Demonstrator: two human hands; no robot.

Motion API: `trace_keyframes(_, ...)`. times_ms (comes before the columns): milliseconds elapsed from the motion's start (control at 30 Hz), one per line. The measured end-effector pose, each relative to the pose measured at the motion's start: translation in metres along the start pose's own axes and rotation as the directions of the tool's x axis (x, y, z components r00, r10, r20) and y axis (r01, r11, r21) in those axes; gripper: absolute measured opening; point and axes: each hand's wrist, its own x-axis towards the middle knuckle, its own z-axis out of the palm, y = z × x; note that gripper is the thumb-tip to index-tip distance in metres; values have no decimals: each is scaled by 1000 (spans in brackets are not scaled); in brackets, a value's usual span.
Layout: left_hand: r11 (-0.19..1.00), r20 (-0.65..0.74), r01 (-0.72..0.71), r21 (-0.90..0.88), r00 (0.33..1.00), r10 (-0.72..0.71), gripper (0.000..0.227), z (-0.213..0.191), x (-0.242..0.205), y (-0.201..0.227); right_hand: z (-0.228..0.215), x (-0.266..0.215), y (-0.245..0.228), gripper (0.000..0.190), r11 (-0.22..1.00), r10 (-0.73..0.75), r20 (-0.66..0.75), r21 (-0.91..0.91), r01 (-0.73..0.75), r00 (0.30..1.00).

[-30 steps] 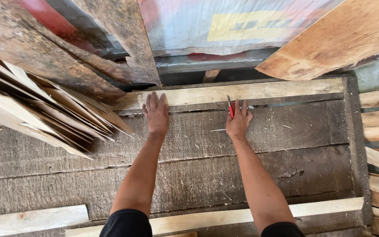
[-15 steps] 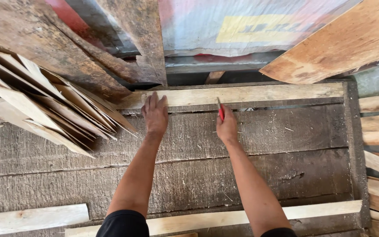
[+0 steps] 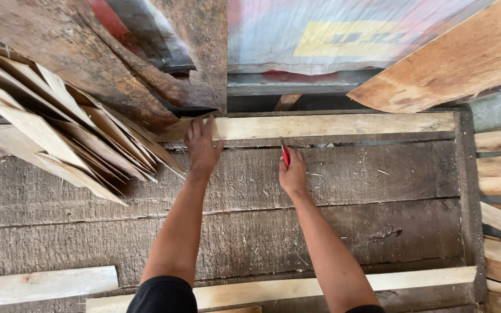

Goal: Trimming and shaving thin strips of wood using a utility knife on a wooden workbench.

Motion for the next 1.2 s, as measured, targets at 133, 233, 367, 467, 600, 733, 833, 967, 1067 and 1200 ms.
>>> trace_keyframes(133,1000,85,16,26,996,-19,89,-17,-18,6,5,1,14,37,991,-129,-67,-31,128,989)
trace_keyframes(233,1000,68,-30,-8,997,30,88,-9,-33,-1,1,-10,1,32,998,-63,-32,-1,63,998)
trace_keyframes(367,1000,92,-21,9,996,20,77,-5,-45,-4,6,-14,1,37,994,-108,-64,-22,107,992)
trace_keyframes(467,999,137,14,38,990,-19,74,-31,-53,14,16,-11,10,35,991,-122,-94,-64,117,988)
trace_keyframes(600,998,24,-57,30,998,56,77,8,-44,-5,14,-18,-6,37,999,-28,-11,23,28,1000)
trace_keyframes(733,996,63,-62,59,996,58,65,21,-44,-11,27,-13,4,31,995,-88,-18,47,89,996)
trace_keyframes(833,1000,158,-4,10,987,2,45,19,-45,-12,37,-14,2,33,998,-56,61,14,55,997)
trace_keyframes(967,999,136,37,1,990,-36,32,12,-44,-6,28,-32,-57,36,996,22,131,87,-33,991)
trace_keyframes(1067,998,141,52,-18,989,-49,42,12,-41,-7,33,-36,-76,37,982,125,203,118,-151,971)
trace_keyframes(1200,1000,119,-8,24,993,5,50,11,-39,-8,71,-19,-48,44,988,-130,46,-74,133,990)
